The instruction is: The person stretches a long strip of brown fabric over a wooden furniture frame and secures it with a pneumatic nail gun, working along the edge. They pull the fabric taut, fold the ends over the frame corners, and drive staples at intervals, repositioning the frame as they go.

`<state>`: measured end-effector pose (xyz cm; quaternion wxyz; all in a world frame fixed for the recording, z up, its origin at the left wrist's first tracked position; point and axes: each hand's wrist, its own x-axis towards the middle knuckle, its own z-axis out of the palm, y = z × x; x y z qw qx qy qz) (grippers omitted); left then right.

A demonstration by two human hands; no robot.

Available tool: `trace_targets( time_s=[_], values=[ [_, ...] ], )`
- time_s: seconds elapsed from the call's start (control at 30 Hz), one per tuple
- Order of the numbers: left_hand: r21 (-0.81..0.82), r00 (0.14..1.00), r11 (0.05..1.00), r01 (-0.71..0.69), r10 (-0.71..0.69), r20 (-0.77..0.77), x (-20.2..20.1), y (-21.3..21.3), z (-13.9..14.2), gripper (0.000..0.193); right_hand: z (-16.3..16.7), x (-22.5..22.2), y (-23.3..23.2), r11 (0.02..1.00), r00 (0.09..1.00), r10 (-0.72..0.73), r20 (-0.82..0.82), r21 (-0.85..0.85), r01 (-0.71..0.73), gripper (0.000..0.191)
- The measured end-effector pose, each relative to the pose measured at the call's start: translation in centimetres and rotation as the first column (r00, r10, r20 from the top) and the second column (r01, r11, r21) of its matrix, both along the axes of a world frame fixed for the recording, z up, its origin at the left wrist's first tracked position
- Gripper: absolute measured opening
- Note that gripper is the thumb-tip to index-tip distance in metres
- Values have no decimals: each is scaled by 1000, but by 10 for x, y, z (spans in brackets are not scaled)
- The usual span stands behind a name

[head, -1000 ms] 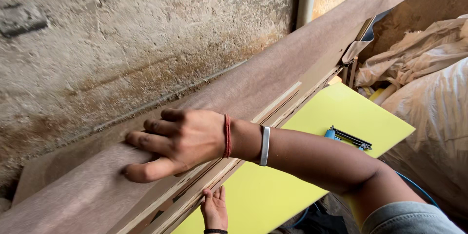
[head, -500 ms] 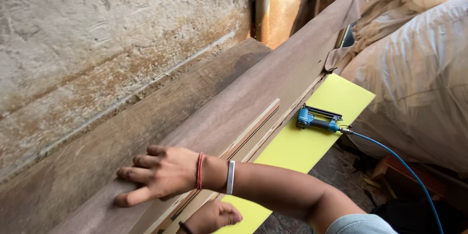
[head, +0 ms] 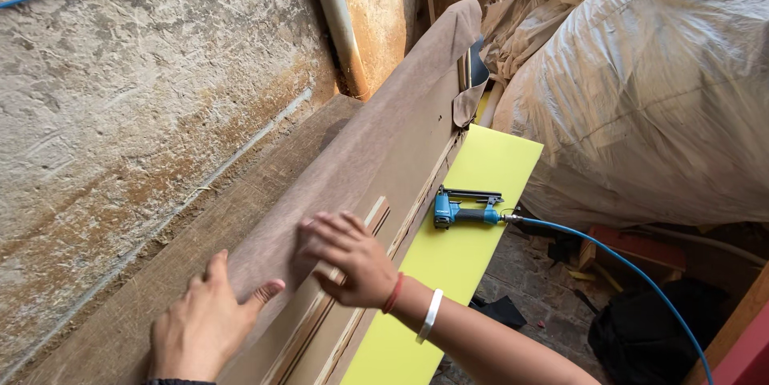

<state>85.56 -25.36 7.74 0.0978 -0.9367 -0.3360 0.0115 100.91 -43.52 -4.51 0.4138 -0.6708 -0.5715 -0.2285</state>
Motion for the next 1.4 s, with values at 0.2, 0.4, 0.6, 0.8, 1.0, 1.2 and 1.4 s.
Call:
trace_targets(
  time_s=[0.2, 0.4, 0.6, 0.8, 1.0, 1.2, 1.4],
  values=[
    [-278, 941, 922, -269, 190, -281, 50, 48, -17, 92, -117, 166, -89, 789, 716, -564, -411, -523, 321, 43],
    [-385, 970, 893, -231, 183, -157, 171, 10, -23, 115, -190, 281, -137, 491, 728, -647, -228, -855, 168, 55],
    [-372, 986, 928, 2, -64, -155, 342, -52, -5, 110, -199, 315, -147, 561, 808, -543, -230, -815, 145, 40],
    [-458, 966, 862, 217, -258, -30, 467, -58, -18, 112, -167, 390, -116, 972, 445, -193, -874, -233, -36, 43],
    [-535, 935, 772, 342, -339, 107, 558, -50, -28, 116, -78, 472, -54, 852, -195, 512, -836, 523, -4, 46],
    [-604, 949, 731, 316, -253, 190, 567, -48, -35, 99, -47, 482, -32, 955, -146, 281, -949, 291, -52, 53],
    [-532, 958, 796, 288, -229, 176, 567, -60, -37, 95, -59, 479, -23, 904, 13, 428, -904, 428, 0, 34]
  ],
)
